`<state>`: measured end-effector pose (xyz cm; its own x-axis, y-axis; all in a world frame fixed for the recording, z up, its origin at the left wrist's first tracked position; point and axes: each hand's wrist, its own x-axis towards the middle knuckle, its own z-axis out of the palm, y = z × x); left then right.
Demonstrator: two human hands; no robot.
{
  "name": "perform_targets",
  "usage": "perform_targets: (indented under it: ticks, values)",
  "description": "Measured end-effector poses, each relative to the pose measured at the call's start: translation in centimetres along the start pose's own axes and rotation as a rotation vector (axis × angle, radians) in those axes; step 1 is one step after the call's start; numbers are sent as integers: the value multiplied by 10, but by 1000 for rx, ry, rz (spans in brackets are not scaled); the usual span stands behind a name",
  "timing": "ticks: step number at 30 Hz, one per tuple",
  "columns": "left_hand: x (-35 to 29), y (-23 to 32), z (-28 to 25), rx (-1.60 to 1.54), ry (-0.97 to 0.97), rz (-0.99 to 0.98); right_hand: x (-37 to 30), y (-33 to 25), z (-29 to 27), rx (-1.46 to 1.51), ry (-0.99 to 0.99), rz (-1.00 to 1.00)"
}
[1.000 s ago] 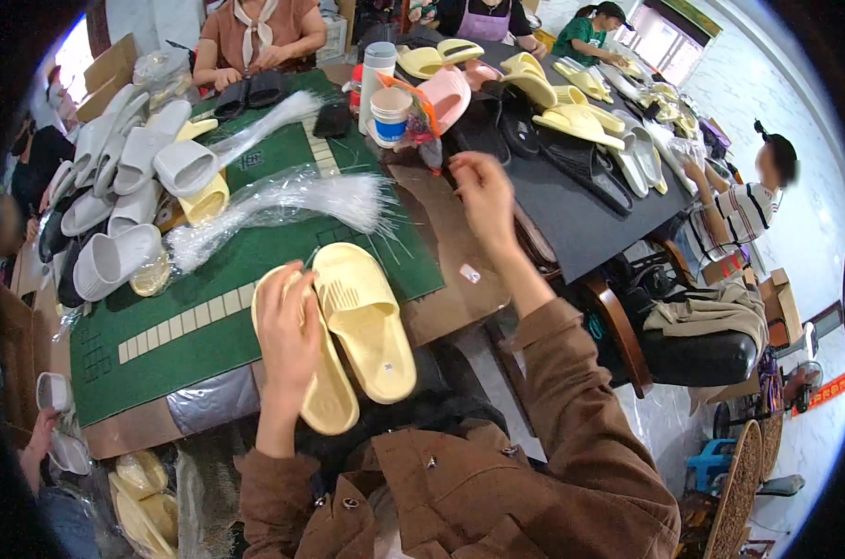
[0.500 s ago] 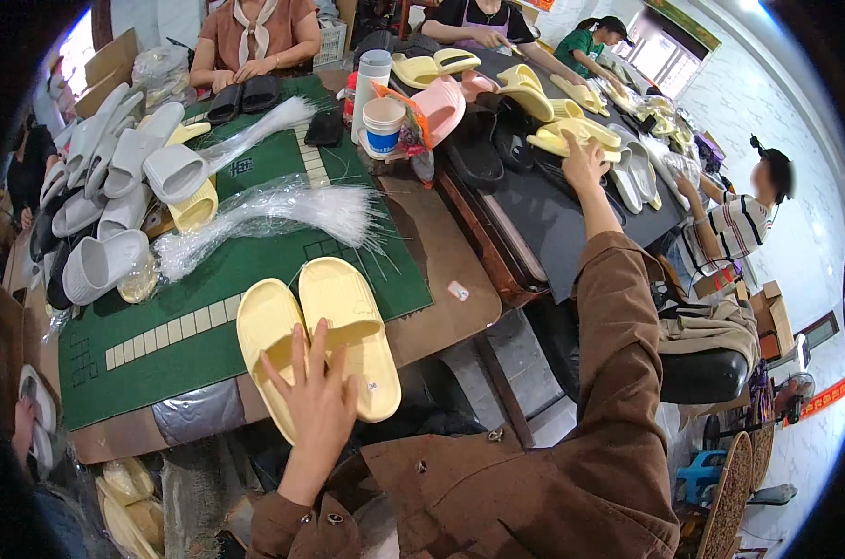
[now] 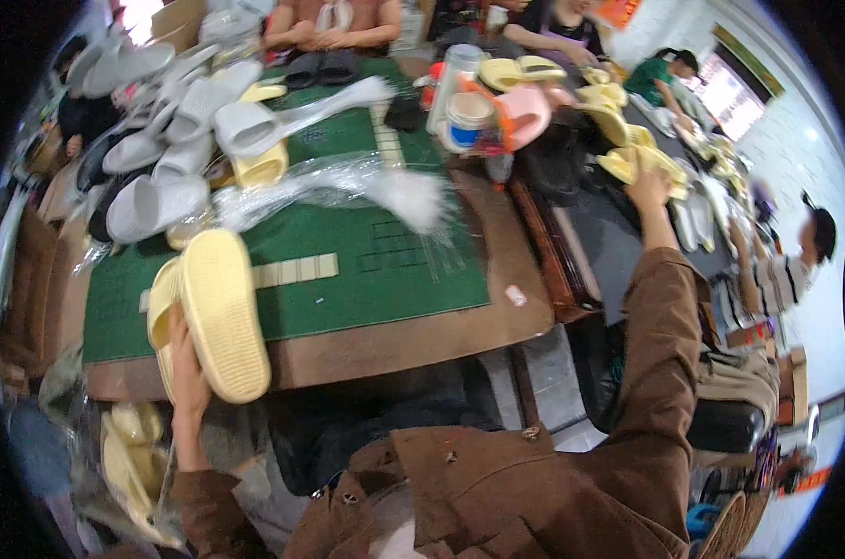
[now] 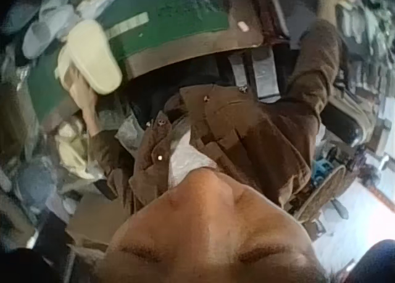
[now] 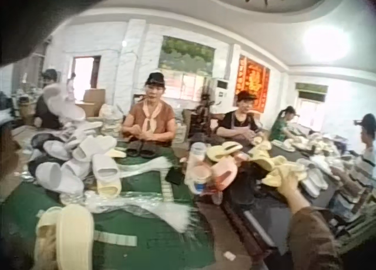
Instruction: The person assembles plastic slide slippers by hand at a workbench. They repeatedly pick up pairs of slippers in yellow, black, and white, align the straps, and press the components together. The person handles multiple pairs sequentially, placing finished pairs aside on the table.
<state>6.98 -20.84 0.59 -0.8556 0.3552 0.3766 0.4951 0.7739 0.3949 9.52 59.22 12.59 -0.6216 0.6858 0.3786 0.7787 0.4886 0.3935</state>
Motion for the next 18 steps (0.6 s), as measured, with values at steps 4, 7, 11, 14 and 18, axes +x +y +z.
perform_targets:
  ticks: [4,7,11,14,18]
  values:
    - [3,38,21,-182,-9,-80,-9,3,6,158,242,-77]
    - [10,81,28,-239,16,-52,-16,8,-6,389,475,-120]
    - [15,137,43,164,-152,-5,-12,36,-23,590,540,14]
    - [14,152,70,123,-76,-50,4,70,-39,688,619,55]
    - [9,157,70,301,-45,-49,-13,81,-110,746,678,137]
